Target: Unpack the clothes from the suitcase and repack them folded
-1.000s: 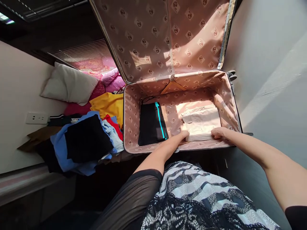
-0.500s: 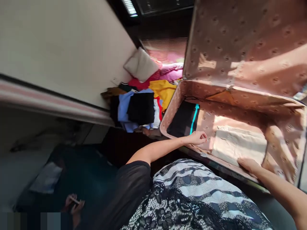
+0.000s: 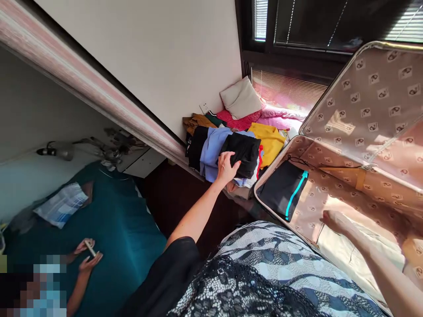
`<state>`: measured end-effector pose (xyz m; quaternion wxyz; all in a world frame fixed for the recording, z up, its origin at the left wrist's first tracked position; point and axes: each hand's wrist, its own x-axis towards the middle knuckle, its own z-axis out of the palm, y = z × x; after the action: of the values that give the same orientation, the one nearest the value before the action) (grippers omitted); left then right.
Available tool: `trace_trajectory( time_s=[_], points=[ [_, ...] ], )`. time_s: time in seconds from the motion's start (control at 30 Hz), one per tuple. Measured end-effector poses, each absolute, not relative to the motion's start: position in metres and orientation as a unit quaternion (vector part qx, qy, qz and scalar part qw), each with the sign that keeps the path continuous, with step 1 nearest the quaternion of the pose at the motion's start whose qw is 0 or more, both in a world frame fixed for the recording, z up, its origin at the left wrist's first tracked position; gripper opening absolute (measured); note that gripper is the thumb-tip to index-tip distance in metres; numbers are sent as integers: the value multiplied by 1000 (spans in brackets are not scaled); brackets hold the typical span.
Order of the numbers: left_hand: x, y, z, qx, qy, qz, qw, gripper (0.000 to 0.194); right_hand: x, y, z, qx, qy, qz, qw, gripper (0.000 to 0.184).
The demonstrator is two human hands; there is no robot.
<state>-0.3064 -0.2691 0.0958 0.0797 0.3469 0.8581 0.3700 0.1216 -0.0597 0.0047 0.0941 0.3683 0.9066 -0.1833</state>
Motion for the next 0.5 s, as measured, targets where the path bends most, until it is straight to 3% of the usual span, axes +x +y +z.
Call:
trace_trajectory(
  time_s=[0.13, 0.3, 0.4, 0.5],
  points=[
    [-338, -278, 86, 290, 905, 294, 97, 59, 19, -62, 33, 347, 900, -227, 135, 23],
    [-341, -286, 64, 317, 892, 297, 123, 69, -79, -92, 54, 316, 896, -312, 24, 18],
    [-350, -287, 52, 276, 892, 337, 122, 82, -121, -102, 50, 321, 878, -353, -45, 31],
    [-363, -287, 41, 278, 864, 399, 131, 78, -153, -111, 47, 303, 892, -307, -133, 49]
  ],
)
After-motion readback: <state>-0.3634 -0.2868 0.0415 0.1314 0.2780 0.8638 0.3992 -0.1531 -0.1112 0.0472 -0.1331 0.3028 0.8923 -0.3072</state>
